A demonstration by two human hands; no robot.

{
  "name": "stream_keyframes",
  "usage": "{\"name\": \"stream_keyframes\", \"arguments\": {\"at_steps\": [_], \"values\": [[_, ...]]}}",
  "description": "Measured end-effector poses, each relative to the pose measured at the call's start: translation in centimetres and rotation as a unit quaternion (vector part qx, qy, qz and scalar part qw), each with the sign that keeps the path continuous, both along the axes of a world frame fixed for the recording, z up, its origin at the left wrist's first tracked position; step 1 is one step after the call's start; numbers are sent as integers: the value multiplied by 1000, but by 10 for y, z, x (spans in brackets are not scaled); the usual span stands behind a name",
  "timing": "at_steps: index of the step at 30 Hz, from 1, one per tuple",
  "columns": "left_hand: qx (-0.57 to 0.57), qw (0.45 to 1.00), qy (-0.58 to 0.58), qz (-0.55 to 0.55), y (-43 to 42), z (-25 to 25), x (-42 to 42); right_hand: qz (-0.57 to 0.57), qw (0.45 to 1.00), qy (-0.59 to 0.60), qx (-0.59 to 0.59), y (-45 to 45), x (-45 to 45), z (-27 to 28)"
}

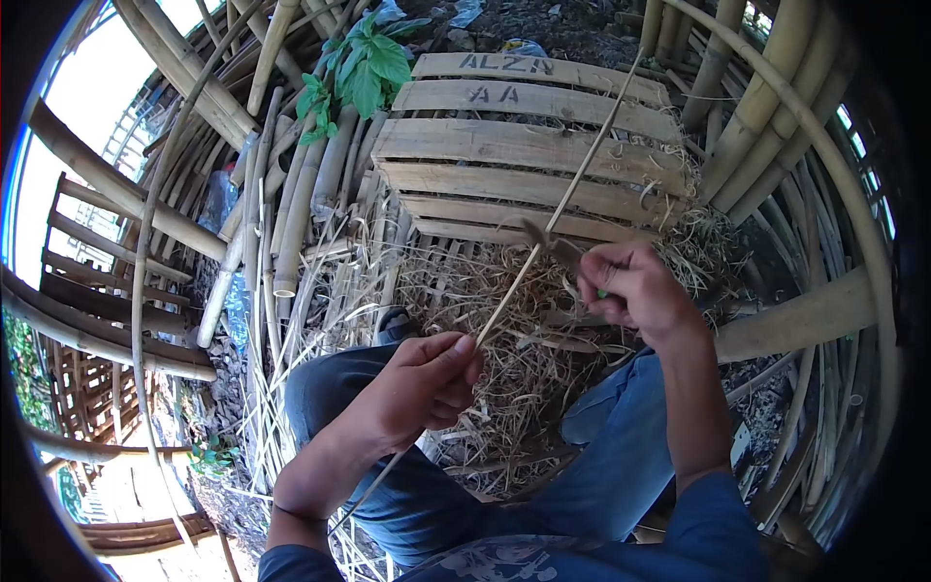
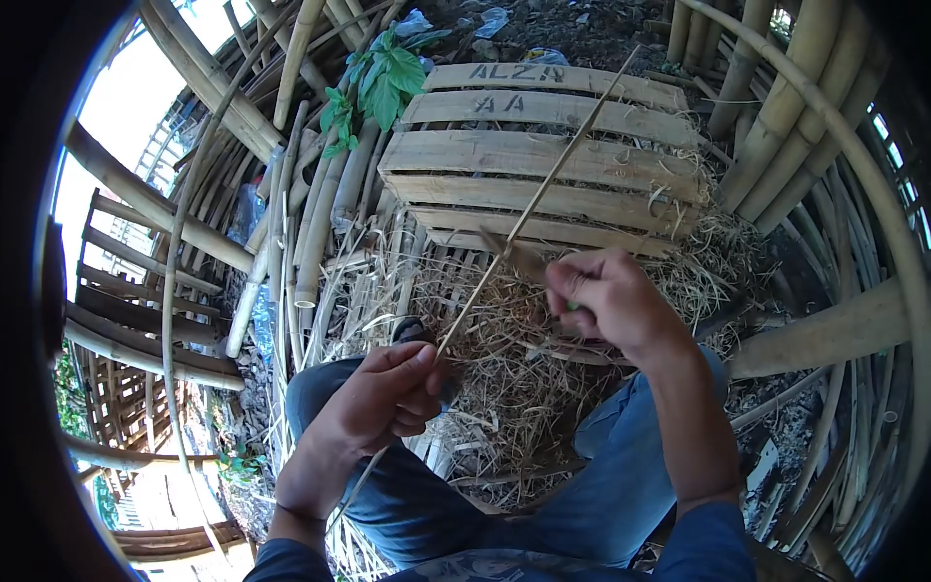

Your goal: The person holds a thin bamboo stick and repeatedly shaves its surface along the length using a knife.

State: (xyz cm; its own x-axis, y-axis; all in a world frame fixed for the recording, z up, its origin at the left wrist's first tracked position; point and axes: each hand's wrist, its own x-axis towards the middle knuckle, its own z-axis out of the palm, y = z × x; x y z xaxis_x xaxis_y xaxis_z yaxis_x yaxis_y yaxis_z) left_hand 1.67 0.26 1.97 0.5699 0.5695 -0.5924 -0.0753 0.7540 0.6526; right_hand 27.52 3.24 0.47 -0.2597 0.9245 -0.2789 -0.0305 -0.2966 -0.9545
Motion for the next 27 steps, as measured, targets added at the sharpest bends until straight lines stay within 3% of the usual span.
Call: {"name": "stream_keyframes", "arguments": {"at_steps": [9,12,14,17,20,22,25,27], "values": [[-5,1000,-5,-11,-1,-2,-1,-63,998,-11,0,7,23,2],[-8,1000,-7,-15,-3,-7,-3,-35,999,5,10,5,11,-4],[-8,1000,-3,-21,-7,-10,-2,44,998,-43,9,-2,-6,-8],[-27,999,9,-28,-12,-11,-1,53,998,-34,1,-3,-7,-9],[-18,999,5,-25,-14,-10,-3,2,1000,6,-14,5,11,-1],[-8,1000,9,-26,-14,-9,-2,9,1000,1,-11,6,12,-1],[0,999,22,-26,-15,-7,-5,-104,994,-24,21,7,14,3],[0,999,27,-26,-17,-6,-5,-99,994,-34,23,12,33,4]]}}
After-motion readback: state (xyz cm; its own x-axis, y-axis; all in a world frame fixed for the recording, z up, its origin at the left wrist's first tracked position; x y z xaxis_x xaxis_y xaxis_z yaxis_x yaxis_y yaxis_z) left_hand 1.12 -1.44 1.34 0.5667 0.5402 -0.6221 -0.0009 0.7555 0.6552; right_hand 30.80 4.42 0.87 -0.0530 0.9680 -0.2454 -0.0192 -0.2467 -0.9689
